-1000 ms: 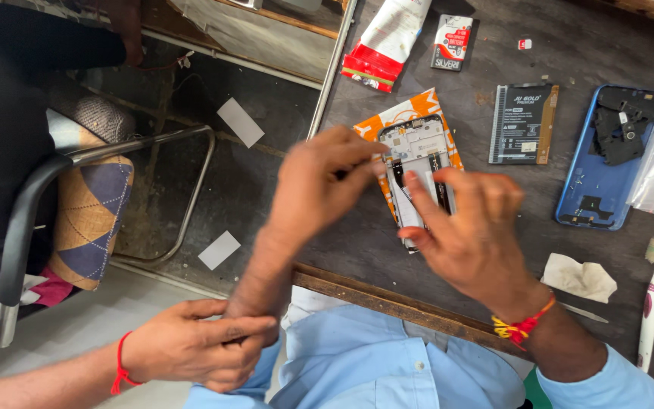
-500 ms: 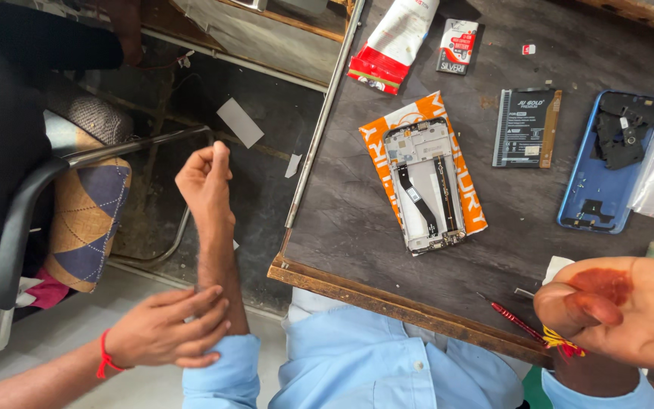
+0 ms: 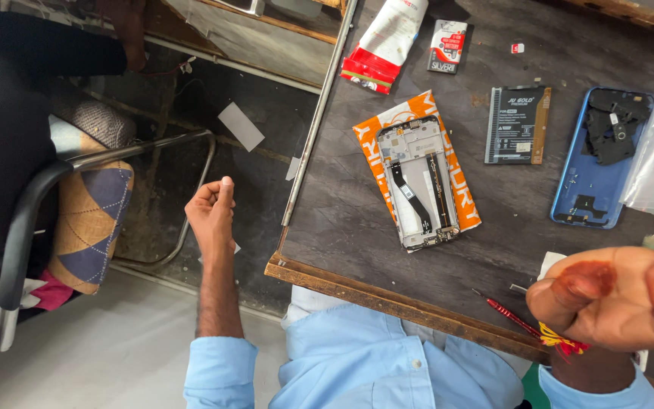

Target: The person disassembles a mobile phone by removing the battery and internal circuit boards, cleans the components with a brush, and then begins to reassemble the internal parts and battery into the frame.

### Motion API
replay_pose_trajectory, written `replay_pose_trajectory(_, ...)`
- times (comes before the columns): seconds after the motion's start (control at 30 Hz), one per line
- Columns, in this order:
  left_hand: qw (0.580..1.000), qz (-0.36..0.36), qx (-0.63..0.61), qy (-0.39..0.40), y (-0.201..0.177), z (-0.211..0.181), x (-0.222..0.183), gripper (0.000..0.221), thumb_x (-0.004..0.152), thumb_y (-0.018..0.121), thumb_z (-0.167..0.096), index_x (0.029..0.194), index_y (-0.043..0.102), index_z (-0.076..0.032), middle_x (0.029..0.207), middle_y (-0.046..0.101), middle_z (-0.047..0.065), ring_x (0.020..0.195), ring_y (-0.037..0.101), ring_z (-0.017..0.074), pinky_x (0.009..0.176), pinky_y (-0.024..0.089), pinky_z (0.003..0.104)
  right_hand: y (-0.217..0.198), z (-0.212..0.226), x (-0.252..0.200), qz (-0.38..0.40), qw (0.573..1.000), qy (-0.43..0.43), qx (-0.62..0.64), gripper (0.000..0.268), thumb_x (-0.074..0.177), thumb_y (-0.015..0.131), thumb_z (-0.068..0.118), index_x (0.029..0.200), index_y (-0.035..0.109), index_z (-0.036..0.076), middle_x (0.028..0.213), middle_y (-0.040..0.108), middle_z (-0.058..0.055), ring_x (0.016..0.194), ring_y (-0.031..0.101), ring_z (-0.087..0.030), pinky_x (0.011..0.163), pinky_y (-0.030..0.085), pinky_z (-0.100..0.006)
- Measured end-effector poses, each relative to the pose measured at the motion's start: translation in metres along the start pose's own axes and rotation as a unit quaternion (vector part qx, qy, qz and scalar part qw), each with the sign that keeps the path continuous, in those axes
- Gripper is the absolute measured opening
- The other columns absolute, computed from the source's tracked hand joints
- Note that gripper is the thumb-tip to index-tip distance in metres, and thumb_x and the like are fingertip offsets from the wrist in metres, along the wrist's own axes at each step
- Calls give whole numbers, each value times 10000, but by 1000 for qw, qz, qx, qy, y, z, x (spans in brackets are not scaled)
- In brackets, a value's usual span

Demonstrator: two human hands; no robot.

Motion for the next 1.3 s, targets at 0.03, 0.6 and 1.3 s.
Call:
replay_pose_trajectory(0.03,1000,-3,-3,9,1,-2,-3,221,968,770,-231,937,715,-19,690,601,-44,575,485,6,507,337,165,2,3,10,8,1000,7,2,412,933,594,170,1277,468,-18,1328,394,-206,1180,433,-366,945,394,-480)
replay_pose_trajectory(0.6,857,230,215,407,161,-196,-129,282,885,801,-130,1140,704,-55,1071,684,77,916,613,285,786,497,413,90,38,72,289,895,291,176,283,890,710,-113,1160,697,-33,1007,672,-120,876,643,-250,769,521,-361)
replay_pose_trajectory(1.3,913,153,185,331,155,-172,-121,147,890,753,-46,1031,736,-86,737,645,38,574,584,149,534,455,316,79,39,71,326,929,169,47,358,790,691,-45,1044,832,164,1102,627,-69,1057,513,-293,940,397,-434)
Point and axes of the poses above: each hand's wrist, its own x-axis towards the middle knuckle, its own y-axis out of the palm, z = x × y, the point moved 5 cm from there along x, towards the middle knuckle
